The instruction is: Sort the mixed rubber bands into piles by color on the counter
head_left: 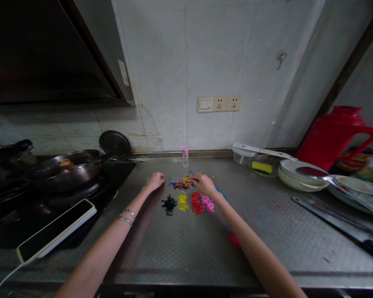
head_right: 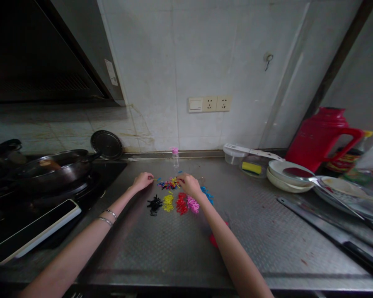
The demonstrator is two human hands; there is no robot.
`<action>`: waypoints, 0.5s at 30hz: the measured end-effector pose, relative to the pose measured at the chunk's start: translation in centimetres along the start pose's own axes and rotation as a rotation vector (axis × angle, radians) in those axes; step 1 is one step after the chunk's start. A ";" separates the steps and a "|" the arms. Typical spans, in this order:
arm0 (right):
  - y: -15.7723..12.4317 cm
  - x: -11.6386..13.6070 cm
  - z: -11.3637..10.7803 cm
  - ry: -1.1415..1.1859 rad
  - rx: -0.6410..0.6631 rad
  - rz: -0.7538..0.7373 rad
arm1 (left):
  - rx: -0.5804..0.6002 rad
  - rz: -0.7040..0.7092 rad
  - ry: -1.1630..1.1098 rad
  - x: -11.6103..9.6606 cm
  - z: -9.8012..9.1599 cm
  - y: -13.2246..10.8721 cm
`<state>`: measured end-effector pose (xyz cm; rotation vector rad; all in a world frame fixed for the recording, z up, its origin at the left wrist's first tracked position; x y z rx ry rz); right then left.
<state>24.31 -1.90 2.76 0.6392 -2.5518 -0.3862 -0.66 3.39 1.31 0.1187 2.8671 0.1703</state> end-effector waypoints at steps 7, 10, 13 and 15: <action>0.0 -1.6 -0.2 -0.011 -0.041 0.045 | 0.017 0.005 0.002 -0.4 0.2 0.8; -0.1 -1.9 -0.5 -0.035 -0.053 0.074 | 0.004 0.022 -0.004 -0.5 0.0 0.8; -0.2 -2.2 -0.7 -0.059 -0.040 0.101 | -0.021 0.046 -0.068 -0.8 -0.4 0.7; -0.3 -2.5 -0.9 -0.075 -0.020 0.126 | -0.008 0.097 -0.185 -1.5 -0.5 0.3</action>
Point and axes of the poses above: each hand's wrist, its own y-axis towards the middle knuckle, its own z-axis out of the palm, x = y × z, the point moved 3 cm from there along y, towards the middle knuckle, and after that the axes turned 1 degree about -z, right-handed, at the moved point
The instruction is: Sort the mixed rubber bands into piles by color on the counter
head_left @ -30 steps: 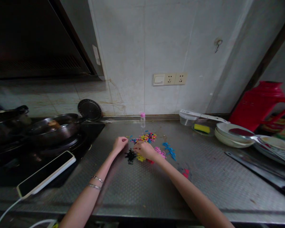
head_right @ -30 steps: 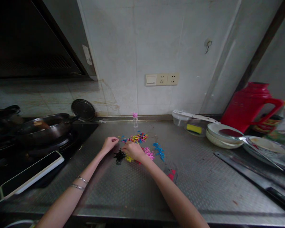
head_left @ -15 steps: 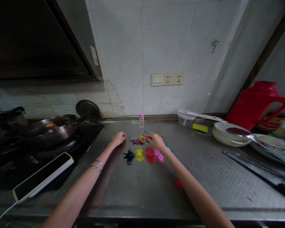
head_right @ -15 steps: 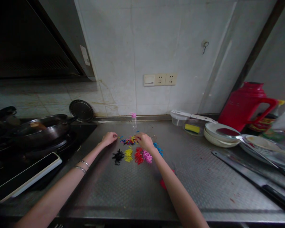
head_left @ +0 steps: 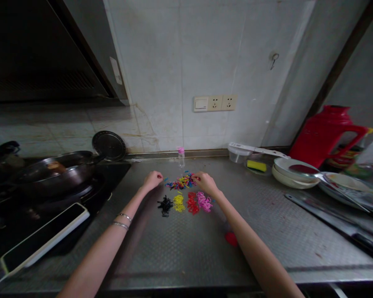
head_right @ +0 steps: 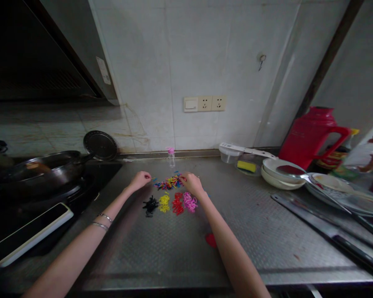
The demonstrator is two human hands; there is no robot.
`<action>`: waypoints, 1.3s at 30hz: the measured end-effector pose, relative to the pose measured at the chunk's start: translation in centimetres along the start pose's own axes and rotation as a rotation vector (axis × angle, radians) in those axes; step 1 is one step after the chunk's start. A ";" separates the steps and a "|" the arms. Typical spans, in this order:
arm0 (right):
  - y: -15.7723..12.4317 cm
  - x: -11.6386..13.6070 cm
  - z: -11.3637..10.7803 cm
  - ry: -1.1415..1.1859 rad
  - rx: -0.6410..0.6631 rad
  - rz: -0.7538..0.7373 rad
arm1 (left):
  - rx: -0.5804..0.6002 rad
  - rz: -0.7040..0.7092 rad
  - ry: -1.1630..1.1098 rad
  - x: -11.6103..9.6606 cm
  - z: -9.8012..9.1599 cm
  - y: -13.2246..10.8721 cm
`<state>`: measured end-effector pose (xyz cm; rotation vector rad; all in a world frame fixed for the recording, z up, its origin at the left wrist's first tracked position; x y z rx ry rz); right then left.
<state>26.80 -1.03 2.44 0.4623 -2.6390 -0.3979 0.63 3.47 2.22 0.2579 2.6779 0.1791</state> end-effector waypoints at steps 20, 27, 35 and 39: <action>-0.4 -0.1 1.8 -0.108 0.173 -0.024 | 0.405 0.198 -0.408 -5.7 2.7 -5.1; -0.5 0.4 2.3 -0.159 0.148 -0.048 | 0.301 0.165 -0.464 -5.9 1.9 -5.0; -0.3 0.0 2.3 -0.097 0.145 -0.033 | 0.247 0.091 -0.481 -5.4 1.9 -4.8; -0.3 -0.2 2.2 -0.057 0.120 -0.085 | 0.241 0.093 -0.491 -5.1 2.2 -4.6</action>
Point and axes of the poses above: each hand's wrist, its own y-axis towards the middle knuckle, its own z-axis out of the palm, x = y × z, the point moved 3 cm from there along y, towards the middle knuckle, and after that the axes turned 1 degree about -z, right-handed, at the moved point
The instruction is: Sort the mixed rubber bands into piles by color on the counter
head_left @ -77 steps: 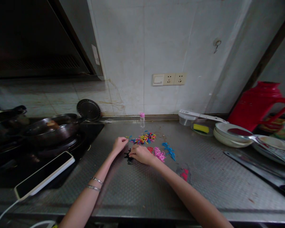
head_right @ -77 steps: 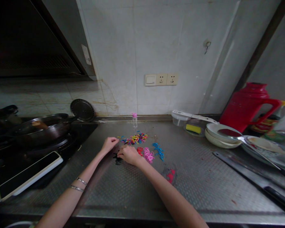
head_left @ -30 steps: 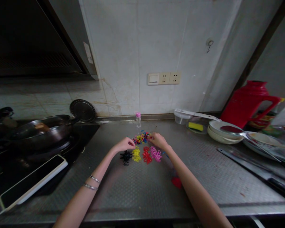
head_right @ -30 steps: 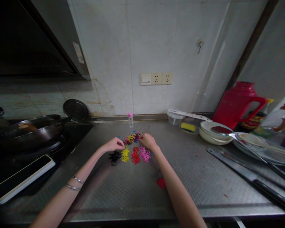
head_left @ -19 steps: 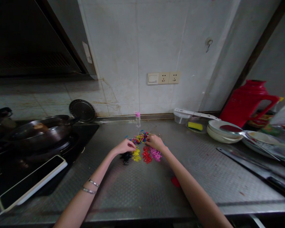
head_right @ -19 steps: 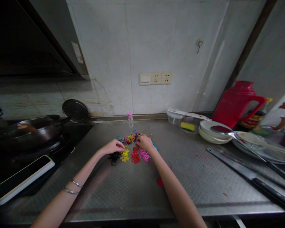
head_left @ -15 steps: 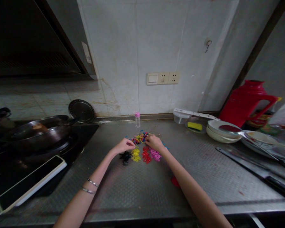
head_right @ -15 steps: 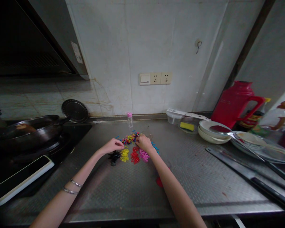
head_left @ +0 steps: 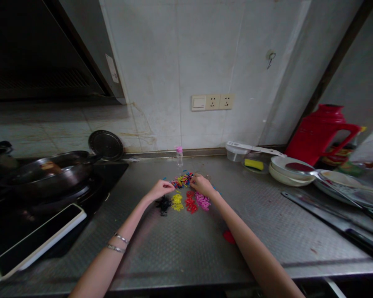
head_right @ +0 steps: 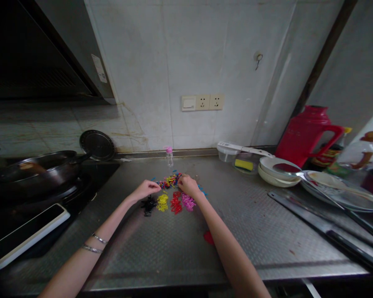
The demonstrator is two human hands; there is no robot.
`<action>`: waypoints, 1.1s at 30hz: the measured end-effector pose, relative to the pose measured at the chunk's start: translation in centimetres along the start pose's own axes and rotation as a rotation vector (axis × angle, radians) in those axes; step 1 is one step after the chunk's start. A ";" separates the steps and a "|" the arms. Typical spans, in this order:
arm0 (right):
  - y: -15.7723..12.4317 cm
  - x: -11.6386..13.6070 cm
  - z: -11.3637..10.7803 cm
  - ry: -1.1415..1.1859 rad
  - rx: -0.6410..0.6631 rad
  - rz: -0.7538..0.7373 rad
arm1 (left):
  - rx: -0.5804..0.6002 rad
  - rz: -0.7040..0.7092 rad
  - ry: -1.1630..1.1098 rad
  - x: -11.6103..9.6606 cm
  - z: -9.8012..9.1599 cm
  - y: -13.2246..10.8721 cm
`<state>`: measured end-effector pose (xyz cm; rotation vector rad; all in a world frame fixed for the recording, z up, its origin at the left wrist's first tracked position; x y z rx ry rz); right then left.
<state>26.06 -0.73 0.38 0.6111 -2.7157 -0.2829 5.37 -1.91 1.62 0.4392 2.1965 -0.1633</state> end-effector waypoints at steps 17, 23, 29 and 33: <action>0.1 -1.1 -1.1 0.091 -0.013 0.010 | -0.105 -0.016 0.019 1.3 -0.7 0.4; 0.2 -3.9 -3.1 0.132 -0.064 0.033 | -0.185 -0.072 0.017 2.4 -1.6 0.7; -2.2 -7.0 -3.6 0.170 0.135 0.153 | -0.200 -0.062 -0.030 2.9 -1.7 0.9; -3.9 -7.5 -3.8 0.176 0.178 0.231 | -0.195 -0.045 -0.042 3.0 -1.5 1.0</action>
Point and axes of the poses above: each hand's wrist, its own y-axis towards the middle knuckle, its own z-axis out of the palm, x = y × z, the point moved 3 cm from there along y, towards the middle knuckle, and after that the axes turned 1 degree about -z, right-handed, at the moved point
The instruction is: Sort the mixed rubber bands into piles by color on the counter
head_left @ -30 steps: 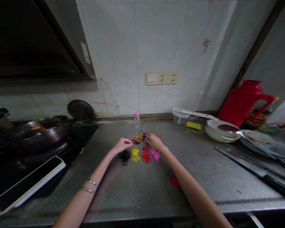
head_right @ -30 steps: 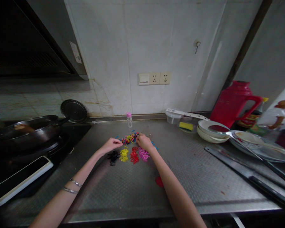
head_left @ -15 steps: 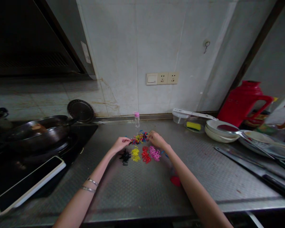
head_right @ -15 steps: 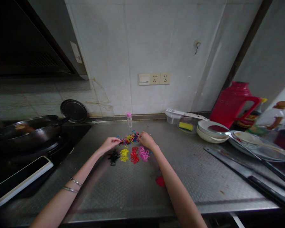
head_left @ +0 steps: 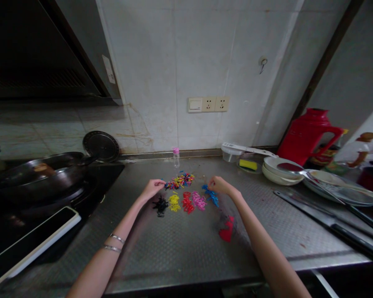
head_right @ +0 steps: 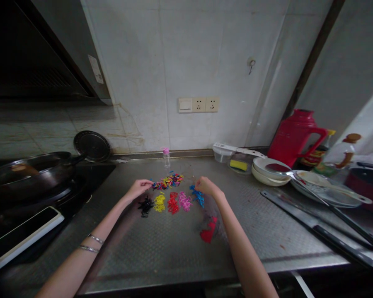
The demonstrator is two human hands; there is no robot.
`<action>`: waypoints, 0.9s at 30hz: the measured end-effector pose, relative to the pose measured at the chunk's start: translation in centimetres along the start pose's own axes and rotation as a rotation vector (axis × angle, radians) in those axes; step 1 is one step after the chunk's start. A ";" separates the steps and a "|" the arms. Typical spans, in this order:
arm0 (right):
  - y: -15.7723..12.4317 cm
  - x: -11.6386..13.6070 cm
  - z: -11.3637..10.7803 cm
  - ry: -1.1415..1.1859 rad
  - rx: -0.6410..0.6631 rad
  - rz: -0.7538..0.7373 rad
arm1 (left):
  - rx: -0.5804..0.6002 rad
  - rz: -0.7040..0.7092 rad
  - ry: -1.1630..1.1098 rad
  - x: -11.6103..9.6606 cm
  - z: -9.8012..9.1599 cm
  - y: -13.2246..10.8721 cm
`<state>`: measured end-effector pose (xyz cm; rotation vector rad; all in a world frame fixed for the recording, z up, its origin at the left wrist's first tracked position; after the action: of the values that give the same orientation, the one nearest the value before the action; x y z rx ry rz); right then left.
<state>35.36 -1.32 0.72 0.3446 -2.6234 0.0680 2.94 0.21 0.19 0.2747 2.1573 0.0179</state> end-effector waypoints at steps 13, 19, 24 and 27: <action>-0.8 -3.4 0.5 0.180 -0.392 -0.025 | -0.016 0.031 0.052 0.4 0.0 0.3; -1.0 -4.4 1.0 0.186 -0.460 -0.012 | -0.106 0.076 0.180 1.4 -1.6 0.8; -1.0 -4.1 1.4 0.141 -0.421 -0.020 | -0.119 0.044 0.337 2.3 -2.3 1.8; -1.1 -3.9 1.4 0.124 -0.414 -0.031 | -0.101 0.061 0.418 1.9 -2.5 2.5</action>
<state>38.35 -1.58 -2.36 0.2256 -2.4305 -0.4433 0.36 3.31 0.31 0.2979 2.5516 0.2367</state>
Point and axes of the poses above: each hand's wrist, its own y-axis towards the middle knuckle, its own z-axis out of the palm, x = y × z, the point moved 3 cm from there along y, towards the middle knuckle, and after that the axes turned 1 degree about -z, right-handed, at the moved point
